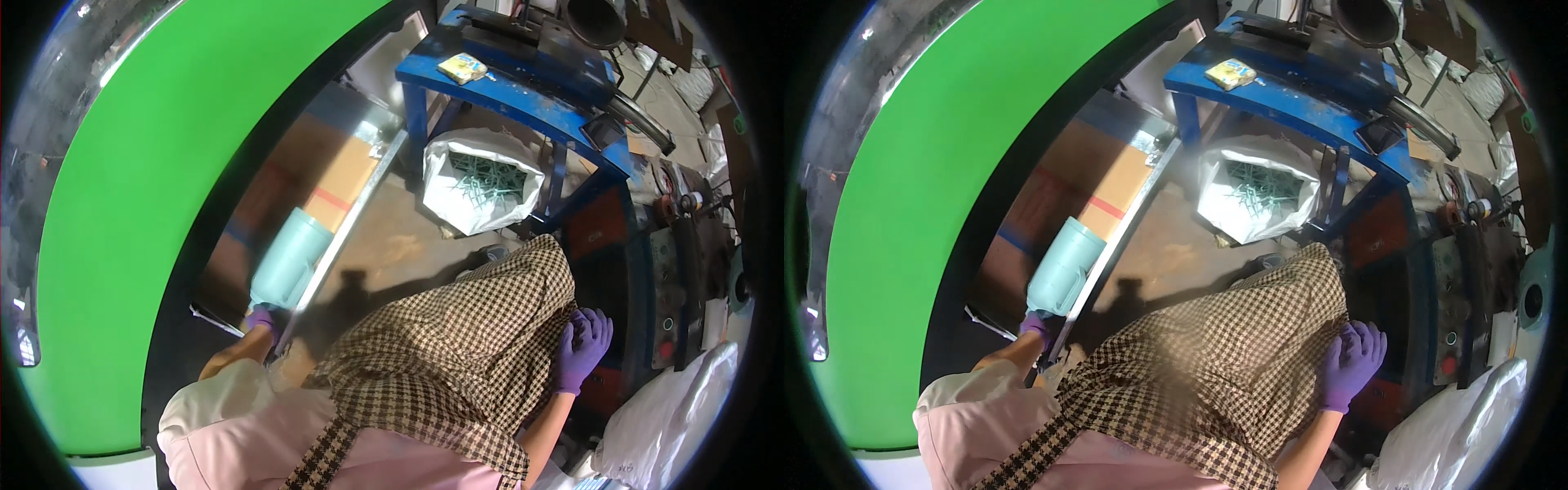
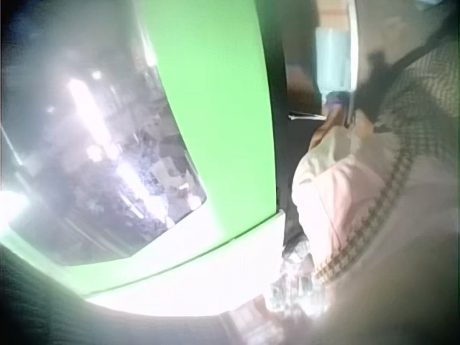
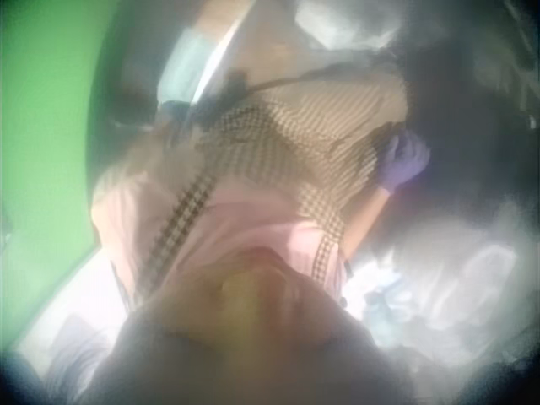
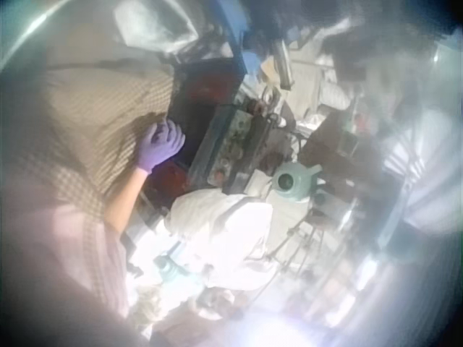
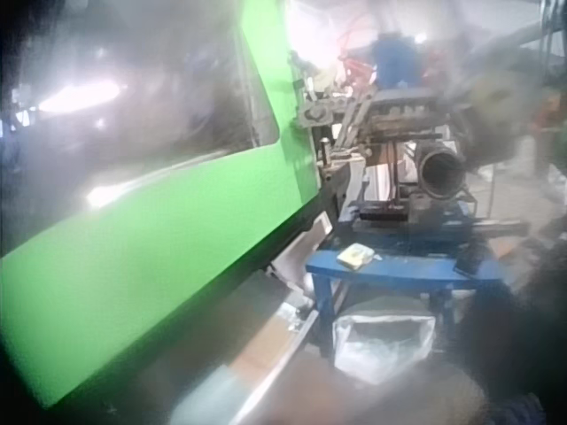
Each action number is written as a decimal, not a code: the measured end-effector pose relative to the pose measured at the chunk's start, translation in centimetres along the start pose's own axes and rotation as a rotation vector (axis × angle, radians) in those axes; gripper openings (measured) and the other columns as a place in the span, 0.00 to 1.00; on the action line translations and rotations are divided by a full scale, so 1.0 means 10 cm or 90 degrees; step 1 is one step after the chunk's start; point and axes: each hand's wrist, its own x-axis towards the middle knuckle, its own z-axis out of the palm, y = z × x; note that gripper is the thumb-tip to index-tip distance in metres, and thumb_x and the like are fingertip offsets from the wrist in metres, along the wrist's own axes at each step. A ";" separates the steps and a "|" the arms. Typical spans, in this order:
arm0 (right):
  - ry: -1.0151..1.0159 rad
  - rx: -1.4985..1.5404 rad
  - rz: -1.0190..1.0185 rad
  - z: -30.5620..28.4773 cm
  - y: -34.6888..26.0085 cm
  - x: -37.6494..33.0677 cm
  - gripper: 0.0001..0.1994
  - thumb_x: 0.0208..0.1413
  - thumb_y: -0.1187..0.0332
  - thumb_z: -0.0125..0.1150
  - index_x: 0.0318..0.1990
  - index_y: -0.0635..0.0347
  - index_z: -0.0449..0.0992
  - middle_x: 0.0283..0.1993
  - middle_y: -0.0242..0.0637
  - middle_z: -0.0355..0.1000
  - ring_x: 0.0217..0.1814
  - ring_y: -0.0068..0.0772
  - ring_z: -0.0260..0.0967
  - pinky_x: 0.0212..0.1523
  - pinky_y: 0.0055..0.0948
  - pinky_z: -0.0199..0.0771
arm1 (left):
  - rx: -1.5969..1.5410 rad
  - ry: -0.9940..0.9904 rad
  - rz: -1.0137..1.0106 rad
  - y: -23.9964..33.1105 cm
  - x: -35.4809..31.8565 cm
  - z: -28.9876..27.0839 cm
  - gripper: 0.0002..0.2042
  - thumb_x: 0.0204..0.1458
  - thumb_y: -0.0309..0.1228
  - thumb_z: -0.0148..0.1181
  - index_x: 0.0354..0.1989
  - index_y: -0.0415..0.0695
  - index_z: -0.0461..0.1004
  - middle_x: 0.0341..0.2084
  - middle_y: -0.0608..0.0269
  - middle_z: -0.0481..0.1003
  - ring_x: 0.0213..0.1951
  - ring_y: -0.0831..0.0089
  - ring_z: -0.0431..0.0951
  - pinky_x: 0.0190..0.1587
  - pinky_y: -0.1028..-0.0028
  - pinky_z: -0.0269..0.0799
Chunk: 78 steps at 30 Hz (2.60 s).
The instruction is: The person clean, trim, and assemble plastic insulated flasks by hand, checking each component, attaching structural parts, and placing the finished outer casings onto processing machinery.
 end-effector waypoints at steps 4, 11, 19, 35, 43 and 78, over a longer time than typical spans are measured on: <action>-0.005 -0.002 -0.010 0.07 -0.06 0.06 0.11 0.53 0.67 0.59 0.43 0.59 0.78 0.51 0.41 0.75 0.62 0.53 0.67 0.72 0.57 0.54 | 0.203 -0.019 -0.031 0.05 0.18 -0.25 0.23 0.55 0.53 0.56 0.48 0.47 0.79 0.42 0.56 0.81 0.41 0.59 0.81 0.45 0.64 0.77; 0.002 0.023 0.012 0.04 -0.01 0.05 0.10 0.53 0.67 0.59 0.42 0.58 0.79 0.51 0.40 0.75 0.62 0.52 0.67 0.71 0.56 0.54 | 0.300 -0.099 0.158 0.79 0.15 -0.01 0.22 0.55 0.47 0.60 0.51 0.45 0.77 0.44 0.57 0.80 0.43 0.63 0.80 0.47 0.67 0.76; 0.031 0.038 0.013 0.01 0.02 0.01 0.09 0.52 0.68 0.60 0.41 0.58 0.79 0.49 0.39 0.76 0.61 0.51 0.68 0.70 0.54 0.56 | 0.052 -0.111 0.673 2.64 -0.52 0.28 0.22 0.55 0.39 0.64 0.55 0.41 0.76 0.47 0.59 0.79 0.45 0.68 0.78 0.49 0.71 0.74; 0.074 0.078 0.042 -0.07 -0.04 0.05 0.10 0.48 0.71 0.62 0.40 0.57 0.78 0.48 0.38 0.75 0.59 0.52 0.68 0.68 0.54 0.59 | -0.131 -0.314 0.659 4.27 -2.53 1.44 0.24 0.44 0.47 0.75 0.44 0.41 0.83 0.36 0.55 0.83 0.34 0.67 0.82 0.42 0.66 0.75; 0.142 0.176 -0.150 -0.64 -0.75 0.11 0.20 0.42 0.74 0.62 0.47 0.53 0.77 0.45 0.39 0.75 0.34 0.43 0.74 0.28 0.38 0.71 | -0.066 -0.476 1.613 3.43 -4.80 0.08 0.31 0.31 0.39 0.79 0.49 0.47 0.78 0.49 0.57 0.78 0.52 0.55 0.77 0.57 0.58 0.72; -0.168 -0.439 0.527 -3.55 2.79 -0.98 0.13 0.55 0.65 0.64 0.47 0.57 0.81 0.45 0.51 0.78 0.47 0.54 0.77 0.49 0.42 0.76 | -0.222 -0.596 1.584 2.13 -5.75 0.63 0.34 0.33 0.35 0.76 0.53 0.37 0.73 0.51 0.49 0.75 0.58 0.45 0.73 0.66 0.49 0.63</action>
